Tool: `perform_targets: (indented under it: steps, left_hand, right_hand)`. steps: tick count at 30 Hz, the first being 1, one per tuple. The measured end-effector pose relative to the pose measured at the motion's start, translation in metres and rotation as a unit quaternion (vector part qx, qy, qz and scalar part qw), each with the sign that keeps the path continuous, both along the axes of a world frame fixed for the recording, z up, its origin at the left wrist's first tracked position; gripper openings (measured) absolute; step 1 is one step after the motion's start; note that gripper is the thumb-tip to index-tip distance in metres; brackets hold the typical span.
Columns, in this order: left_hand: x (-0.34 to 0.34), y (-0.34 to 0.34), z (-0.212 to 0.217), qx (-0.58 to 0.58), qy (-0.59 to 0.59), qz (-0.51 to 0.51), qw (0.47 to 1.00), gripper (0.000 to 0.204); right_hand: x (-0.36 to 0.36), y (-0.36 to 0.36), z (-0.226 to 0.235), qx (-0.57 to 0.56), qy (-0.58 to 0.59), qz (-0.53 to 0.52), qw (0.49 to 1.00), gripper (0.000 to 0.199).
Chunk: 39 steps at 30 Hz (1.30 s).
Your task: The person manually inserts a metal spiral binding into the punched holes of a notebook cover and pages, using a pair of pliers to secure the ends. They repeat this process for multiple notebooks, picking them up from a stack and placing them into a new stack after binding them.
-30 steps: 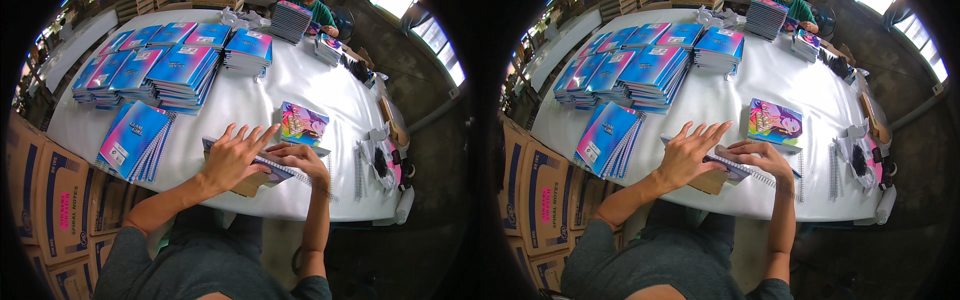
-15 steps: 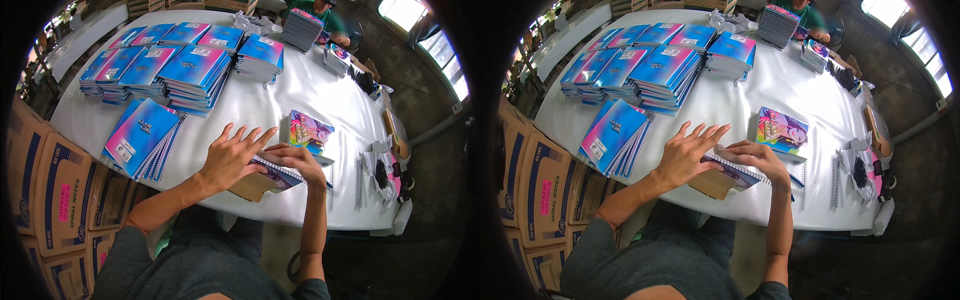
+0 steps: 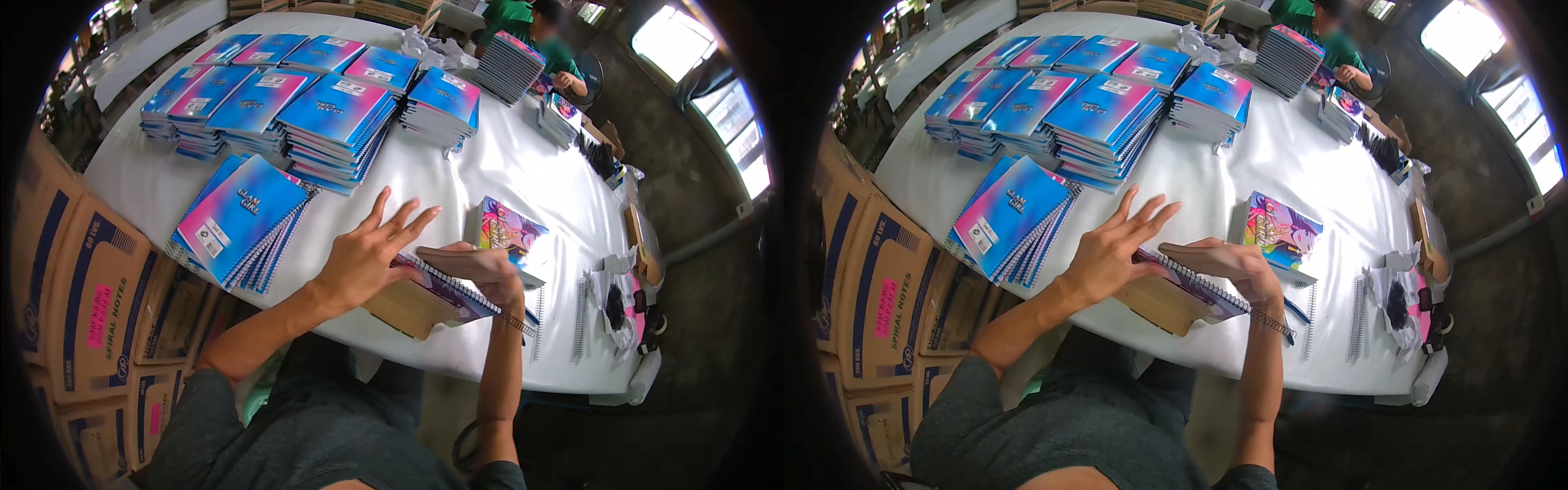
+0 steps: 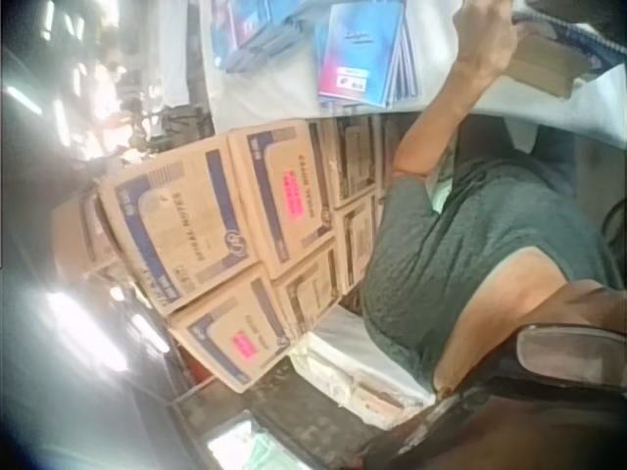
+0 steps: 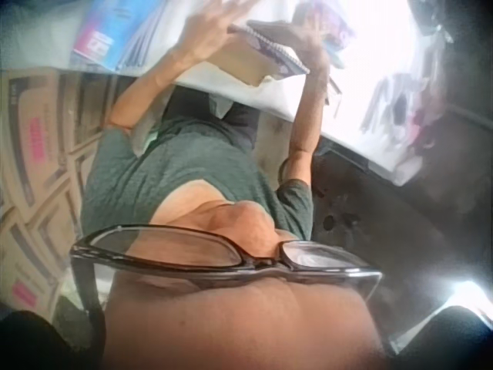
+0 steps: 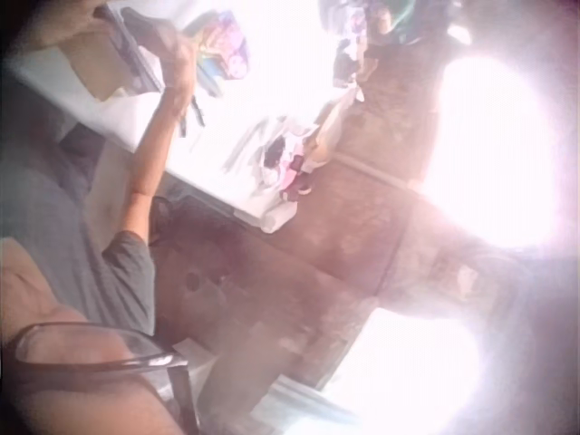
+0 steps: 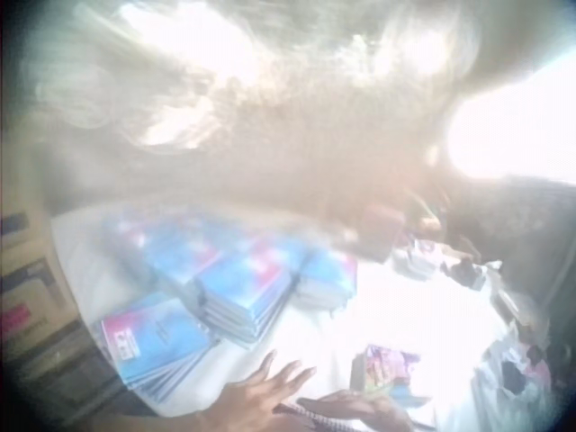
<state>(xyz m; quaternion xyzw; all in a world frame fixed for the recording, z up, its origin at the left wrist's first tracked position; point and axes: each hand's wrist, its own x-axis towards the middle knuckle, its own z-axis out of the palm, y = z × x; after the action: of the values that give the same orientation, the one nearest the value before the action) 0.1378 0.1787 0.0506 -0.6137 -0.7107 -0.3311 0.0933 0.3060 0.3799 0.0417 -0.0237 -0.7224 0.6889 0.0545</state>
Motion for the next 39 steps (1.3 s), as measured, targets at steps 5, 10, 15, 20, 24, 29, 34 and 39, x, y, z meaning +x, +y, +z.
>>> perform_targets:
  steps: [5, 10, 15, 20, 24, 29, 34, 39]
  left_hand:
    - [-0.009, -0.003, -0.011, 0.048, -0.239, -0.059, 0.968, 0.102]
    - [-0.019, -0.006, -0.029, 0.06, -0.433, -0.076, 0.896, 0.104]
    - [-0.017, -0.003, -0.033, 0.083, -0.48, -0.087, 0.869, 0.103]
    - [-0.019, -0.005, -0.035, 0.089, -0.482, -0.082, 0.868, 0.103]
    - [-0.02, -0.009, -0.035, 0.085, -0.497, -0.072, 0.861, 0.102]
    - [-0.022, -0.007, -0.04, 0.098, -0.514, -0.086, 0.848, 0.099]
    - [-0.044, 0.003, -0.048, -0.01, -0.537, -0.232, 0.811, 0.071]
    - [-0.051, 0.015, 0.002, 0.036, -0.557, -0.261, 0.788, 0.053]
  right_hand:
    - [-0.009, 0.0, -0.006, 0.009, 0.004, -0.001, 1.0, 0.061]
    - [-0.022, -0.018, 0.024, 0.165, -0.096, -0.029, 0.981, 0.078]
    - [-0.017, -0.008, 0.009, 0.004, 0.047, -0.001, 0.999, 0.069]
    - [-0.025, -0.001, 0.008, 0.004, 0.02, 0.003, 1.0, 0.058]
    - [-0.034, -0.013, 0.019, 0.06, -0.047, -0.016, 0.997, 0.06]
    - [-0.046, -0.022, 0.025, 0.081, -0.061, -0.026, 0.994, 0.051]
    - [-0.039, -0.023, -0.005, 0.217, -0.103, -0.09, 0.967, 0.042]
    - [0.008, -0.013, -0.083, 0.267, 0.069, -0.296, 0.914, 0.035]
